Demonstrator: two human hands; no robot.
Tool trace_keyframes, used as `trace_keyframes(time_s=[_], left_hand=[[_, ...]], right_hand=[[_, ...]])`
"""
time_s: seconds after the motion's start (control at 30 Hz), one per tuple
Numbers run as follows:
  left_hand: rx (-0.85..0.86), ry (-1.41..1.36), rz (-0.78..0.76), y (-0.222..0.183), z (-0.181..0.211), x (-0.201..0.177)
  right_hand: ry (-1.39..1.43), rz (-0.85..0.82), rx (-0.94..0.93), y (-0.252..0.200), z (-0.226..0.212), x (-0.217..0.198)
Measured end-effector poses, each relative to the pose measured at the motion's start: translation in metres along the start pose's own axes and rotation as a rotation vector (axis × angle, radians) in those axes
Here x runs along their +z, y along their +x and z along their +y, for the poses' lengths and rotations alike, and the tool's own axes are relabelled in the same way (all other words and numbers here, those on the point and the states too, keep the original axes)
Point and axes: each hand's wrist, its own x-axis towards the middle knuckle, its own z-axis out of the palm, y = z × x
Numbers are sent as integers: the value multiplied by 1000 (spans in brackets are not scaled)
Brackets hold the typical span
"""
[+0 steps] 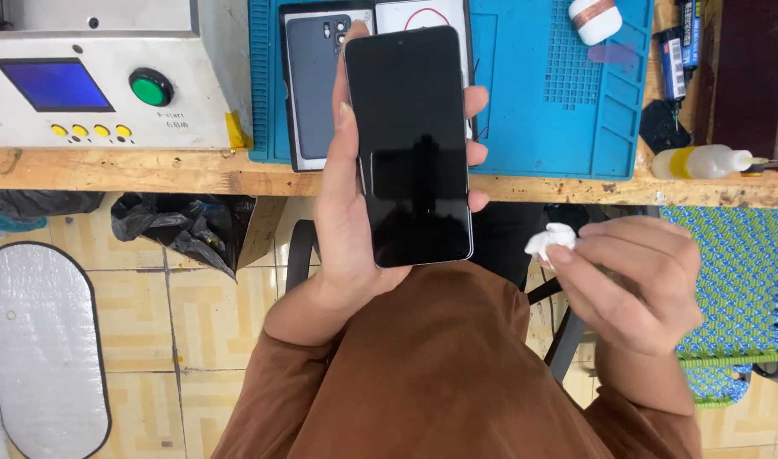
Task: Cleaning a smartphone screen with a cloth and navigating through the settings menu to test device functions.
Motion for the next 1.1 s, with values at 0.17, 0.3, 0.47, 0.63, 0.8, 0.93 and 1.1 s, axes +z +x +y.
trace_keyframes(time_s=[0.17, 0.3, 0.47, 0.63, 0.8, 0.93, 1.1], left_hand=[[-91, -14, -188, -2, -17, -17], [-143, 47, -165, -14, -35, -26], [-239, 248, -256, -19, -36, -29], [-271, 241, -236, -23, -40, -31], [-274, 290, -229, -22, -42, -30], [-287, 432, -149, -20, -42, -21], [-266, 459, -113, -20, -34, -23]], right_hand=[[74, 282, 348, 4, -5, 4], [79, 297, 444, 15, 12, -9], [192, 72, 377, 60, 21, -22], [247, -101, 406, 84, 26, -22], [283, -218, 449, 101, 29, -16], [293, -258, 362, 115, 30, 0], [255, -297, 354, 114, 32, 0]])
